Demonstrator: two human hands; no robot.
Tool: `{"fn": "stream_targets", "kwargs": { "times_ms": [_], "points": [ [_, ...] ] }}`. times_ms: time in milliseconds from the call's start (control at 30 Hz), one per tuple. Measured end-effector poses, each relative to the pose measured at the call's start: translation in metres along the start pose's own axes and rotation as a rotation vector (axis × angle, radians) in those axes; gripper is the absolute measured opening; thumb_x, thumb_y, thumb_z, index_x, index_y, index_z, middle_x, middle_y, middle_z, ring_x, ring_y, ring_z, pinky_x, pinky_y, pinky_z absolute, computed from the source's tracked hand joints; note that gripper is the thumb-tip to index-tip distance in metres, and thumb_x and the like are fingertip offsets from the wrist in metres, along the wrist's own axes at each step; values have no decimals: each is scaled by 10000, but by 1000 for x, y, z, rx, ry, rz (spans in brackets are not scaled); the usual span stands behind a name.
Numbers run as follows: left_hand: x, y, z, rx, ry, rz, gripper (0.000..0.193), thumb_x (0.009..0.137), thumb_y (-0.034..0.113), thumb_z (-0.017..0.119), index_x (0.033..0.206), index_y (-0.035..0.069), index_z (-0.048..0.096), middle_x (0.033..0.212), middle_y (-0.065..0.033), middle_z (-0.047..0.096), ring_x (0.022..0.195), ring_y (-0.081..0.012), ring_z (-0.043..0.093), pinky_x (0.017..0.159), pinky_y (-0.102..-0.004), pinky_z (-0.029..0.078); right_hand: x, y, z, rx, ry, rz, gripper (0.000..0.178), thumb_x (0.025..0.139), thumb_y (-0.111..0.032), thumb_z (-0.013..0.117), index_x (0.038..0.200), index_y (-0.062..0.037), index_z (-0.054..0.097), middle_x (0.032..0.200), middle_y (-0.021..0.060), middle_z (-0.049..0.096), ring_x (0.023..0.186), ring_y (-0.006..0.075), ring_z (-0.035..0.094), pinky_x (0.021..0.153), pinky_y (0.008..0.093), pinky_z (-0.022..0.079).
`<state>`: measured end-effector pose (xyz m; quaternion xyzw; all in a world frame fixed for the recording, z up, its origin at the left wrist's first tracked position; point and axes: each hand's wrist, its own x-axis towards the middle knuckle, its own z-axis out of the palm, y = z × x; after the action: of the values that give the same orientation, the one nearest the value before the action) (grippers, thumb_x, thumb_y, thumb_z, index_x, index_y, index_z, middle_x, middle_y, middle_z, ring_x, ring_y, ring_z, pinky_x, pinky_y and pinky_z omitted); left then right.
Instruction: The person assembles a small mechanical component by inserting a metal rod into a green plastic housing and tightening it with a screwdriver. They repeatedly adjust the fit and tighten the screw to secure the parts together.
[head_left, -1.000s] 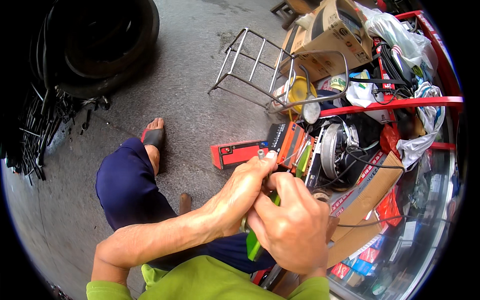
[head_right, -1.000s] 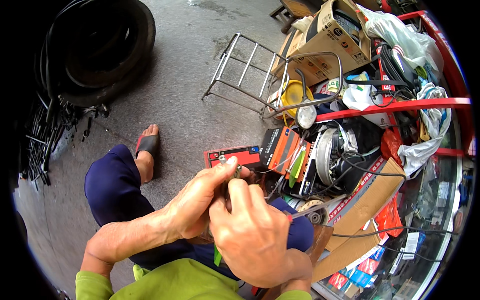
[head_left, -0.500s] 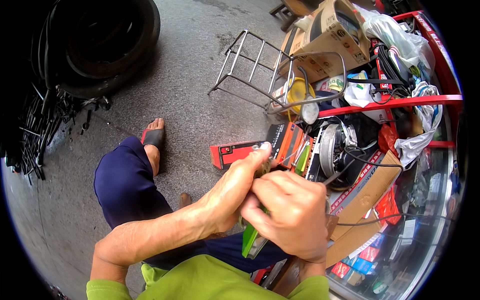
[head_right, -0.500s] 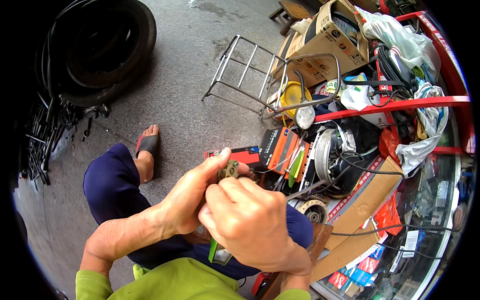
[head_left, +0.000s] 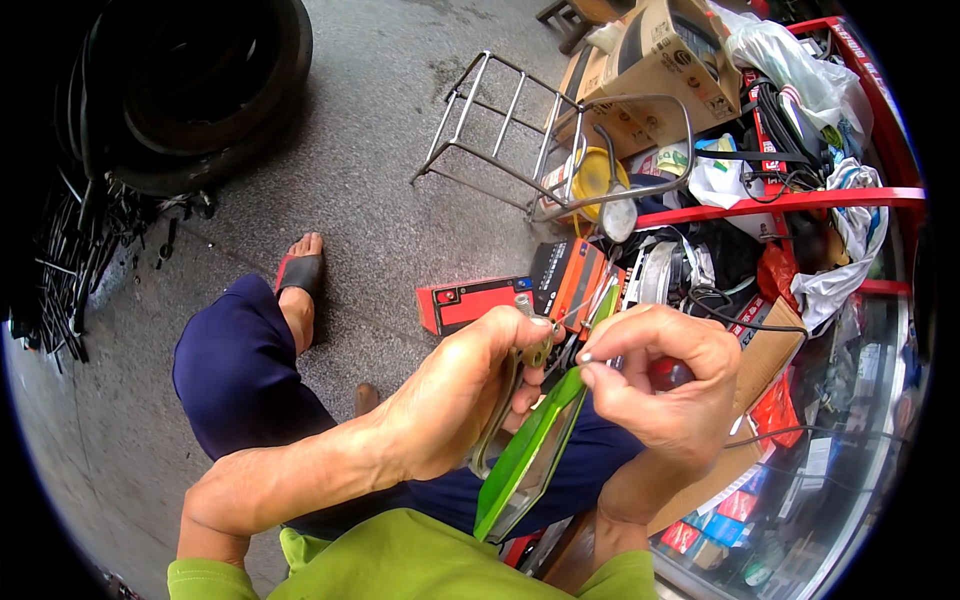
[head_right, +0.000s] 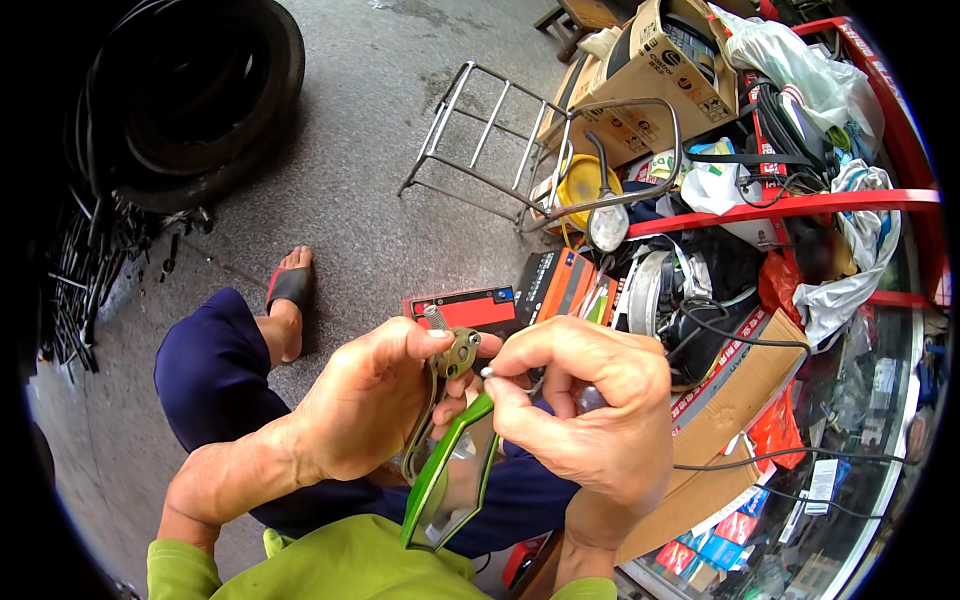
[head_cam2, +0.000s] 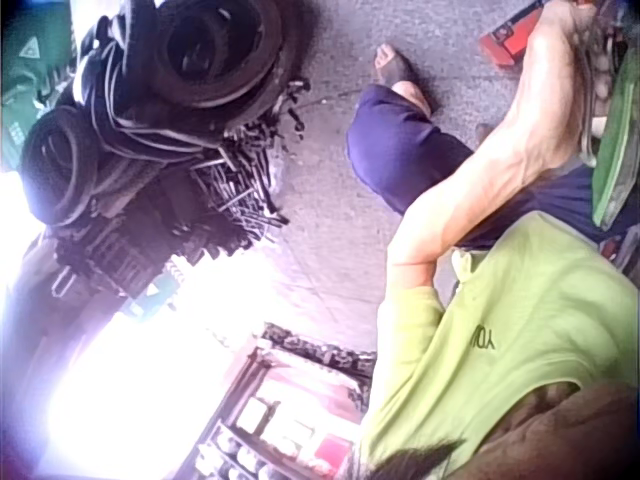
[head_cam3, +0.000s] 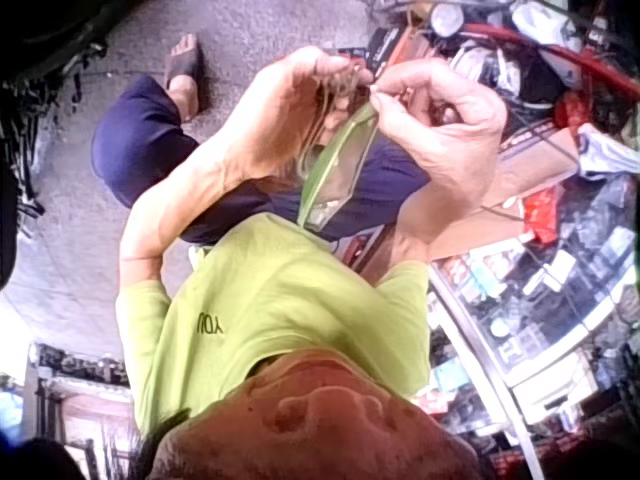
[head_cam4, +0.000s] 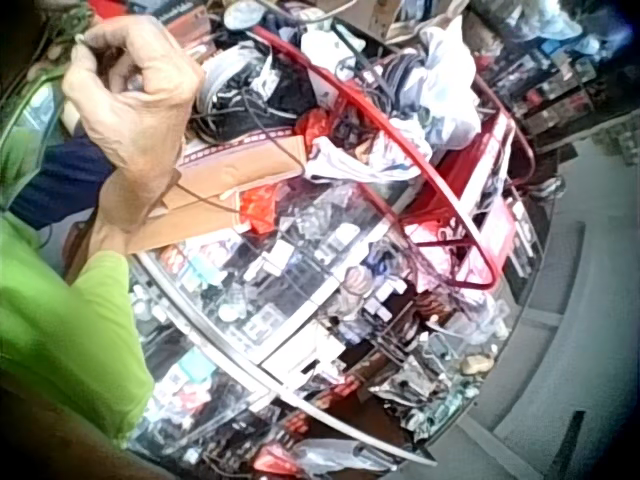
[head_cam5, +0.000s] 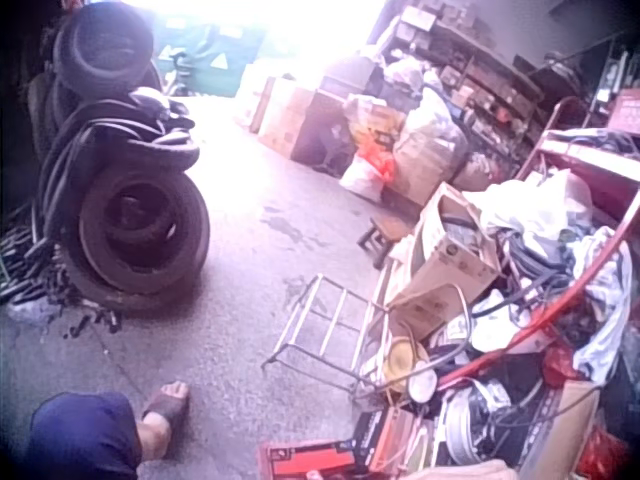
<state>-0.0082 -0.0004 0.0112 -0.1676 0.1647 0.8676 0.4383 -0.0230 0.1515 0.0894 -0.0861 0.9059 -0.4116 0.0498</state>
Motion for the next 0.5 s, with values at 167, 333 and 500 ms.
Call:
{"fn": "stream_targets", "kwargs": {
  "times_ms": [167, 333, 500],
  "points": [
    [2, -4, -6, 70, -36, 14, 272, 875, 393, 466, 824, 126, 472, 720, 29, 406, 648, -92, 378, 604, -244, 299, 6, 6, -3, 109, -232, 56, 170, 593, 45, 692, 758, 4, 691, 702, 64, 639, 487, 6, 441, 424, 171, 269],
    [3, -5, -8, 5, -59, 24, 310, 894, 358, 443, 881, 66, 546, 765, -7, 512, 675, -119, 446, 627, -259, 350, 9, 12, -4, 97, -341, 9, 105, 686, 11, 706, 789, 0, 690, 719, 68, 652, 474, 38, 461, 420, 191, 318],
    [2, -6, -14, -42, -124, 26, 339, 909, 341, 429, 911, 38, 582, 781, -29, 563, 679, -131, 481, 635, -264, 377, 10, 13, -4, 140, -372, 16, 77, 728, 4, 703, 801, 18, 681, 713, 78, 649, 545, 64, 538, 463, 200, 372]
  ]
}}
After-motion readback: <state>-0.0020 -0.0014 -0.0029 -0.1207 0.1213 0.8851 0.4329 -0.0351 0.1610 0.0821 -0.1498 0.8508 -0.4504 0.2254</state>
